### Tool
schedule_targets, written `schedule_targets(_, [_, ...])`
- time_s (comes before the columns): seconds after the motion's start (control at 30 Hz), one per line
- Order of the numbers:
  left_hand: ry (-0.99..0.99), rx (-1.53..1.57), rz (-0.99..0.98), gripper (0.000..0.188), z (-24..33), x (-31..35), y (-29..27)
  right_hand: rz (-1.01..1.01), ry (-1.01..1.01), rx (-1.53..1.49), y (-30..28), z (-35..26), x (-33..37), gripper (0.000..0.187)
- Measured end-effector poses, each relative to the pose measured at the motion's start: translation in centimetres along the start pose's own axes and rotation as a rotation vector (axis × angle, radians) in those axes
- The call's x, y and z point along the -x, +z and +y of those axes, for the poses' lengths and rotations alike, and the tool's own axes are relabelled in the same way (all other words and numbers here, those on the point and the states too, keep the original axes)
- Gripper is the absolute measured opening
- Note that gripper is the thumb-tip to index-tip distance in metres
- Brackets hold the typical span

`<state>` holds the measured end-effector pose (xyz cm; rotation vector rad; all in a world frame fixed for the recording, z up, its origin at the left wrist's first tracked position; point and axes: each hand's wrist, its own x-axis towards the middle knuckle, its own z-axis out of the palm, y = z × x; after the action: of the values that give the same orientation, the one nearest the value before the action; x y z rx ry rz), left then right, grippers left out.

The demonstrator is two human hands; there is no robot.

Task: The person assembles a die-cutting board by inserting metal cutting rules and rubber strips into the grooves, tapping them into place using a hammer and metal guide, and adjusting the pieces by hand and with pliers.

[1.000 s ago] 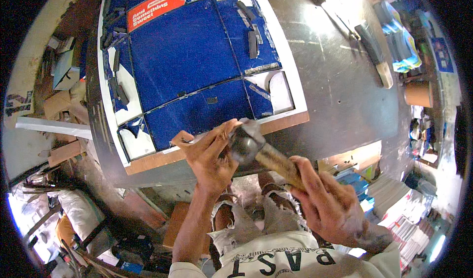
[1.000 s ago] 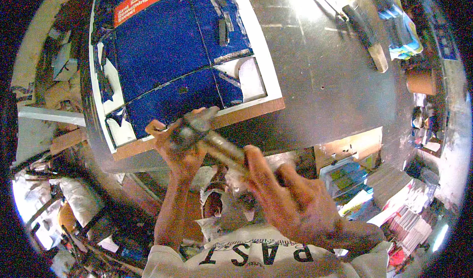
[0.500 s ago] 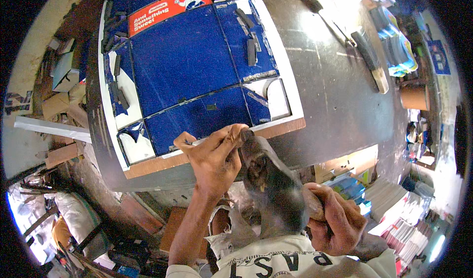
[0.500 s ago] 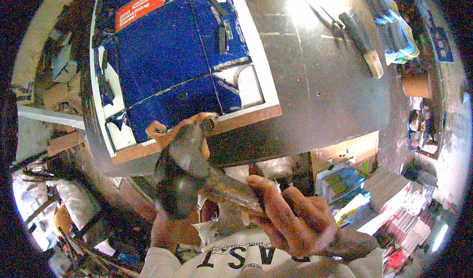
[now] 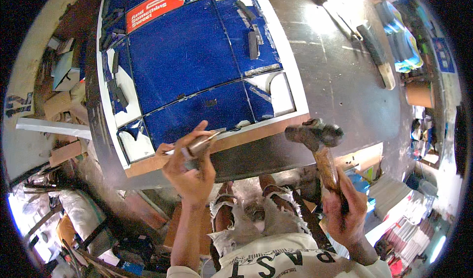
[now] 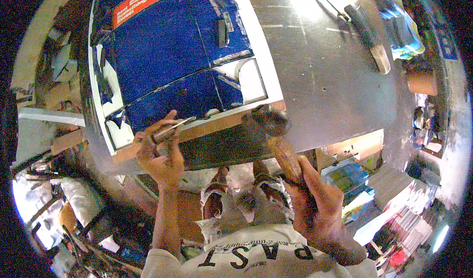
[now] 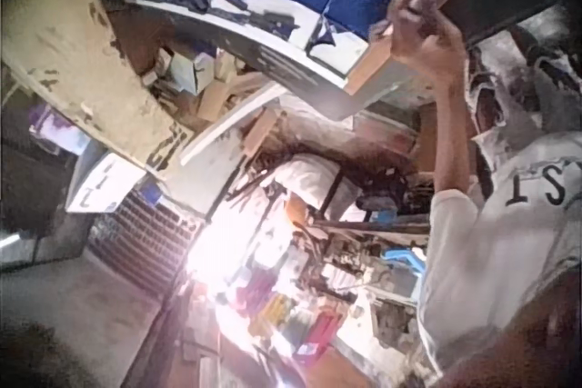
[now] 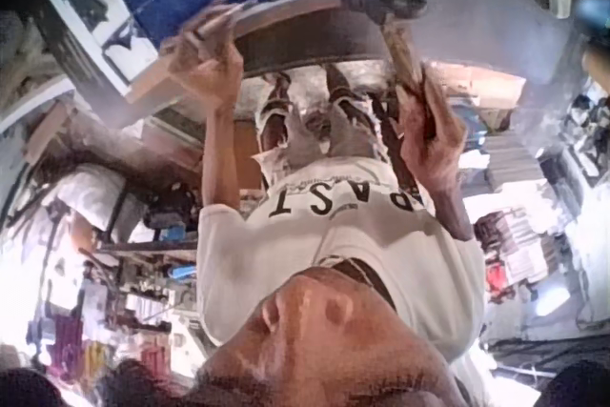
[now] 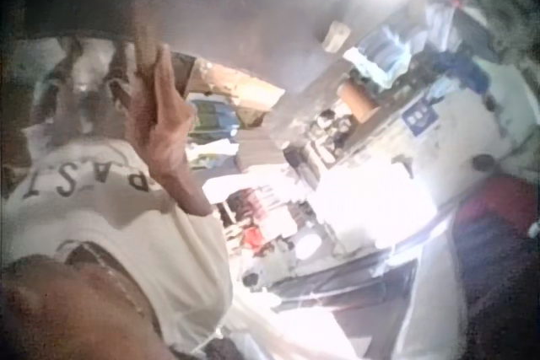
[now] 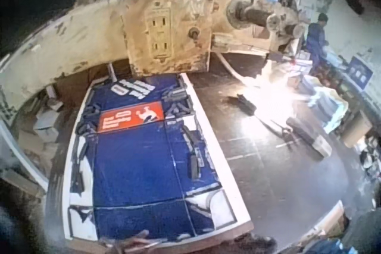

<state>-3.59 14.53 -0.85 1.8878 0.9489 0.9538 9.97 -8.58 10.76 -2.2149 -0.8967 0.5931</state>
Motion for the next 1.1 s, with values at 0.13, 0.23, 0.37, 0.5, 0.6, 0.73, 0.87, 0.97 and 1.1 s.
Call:
schedule_targets(0.13, [0.068,-0.112,-0.155,0.018,-0.5,0.3,0.7,-0.030,0.028,-0.009,0.8,0.2,0.2,0.046])
schedule_targets(0.23, [-0.017,0.008,-0.143,0.026,0.3,0.2,1.5,-0.051,0.005,-0.021,1.0,0.3,0.1,0.047])
schedule_targets(0.37, [0.129,-0.177,-0.225,0.032,0.9,-0.4,2.0,-0.061,0.052,-0.040,0.7,0.3,0.0,0.046])
schedule_targets(0.5, [0.112,-0.237,-0.190,0.012,0.5,0.2,2.2,-0.108,0.084,-0.062,0.6,0.2,0.0,0.045])
schedule_targets(0.6, [0.331,-0.394,-0.180,0.014,0.4,0.0,1.9,-0.094,0.011,-0.016,0.6,-0.1,-0.1,0.045])
schedule_targets(0.73, [0.318,-0.445,-0.196,0.017,2.2,-0.2,2.3,-0.079,-0.084,-0.031,0.6,-0.5,-1.3,0.045])
schedule_targets(0.87, [0.396,-0.405,-0.238,0.042,1.4,-0.3,2.0,-0.192,-0.246,0.125,-1.0,-3.0,-1.9,0.043])
schedule_targets(0.97, [0.322,-0.294,-0.265,0.041,0.7,0.2,2.3,-0.202,-0.651,0.530,-1.4,-4.2,-2.7,0.052])
schedule_targets(1.1, [0.314,-0.271,-0.286,0.041,0.4,0.1,2.5,-0.359,-0.293,0.271,-1.1,-3.0,-2.7,0.056])
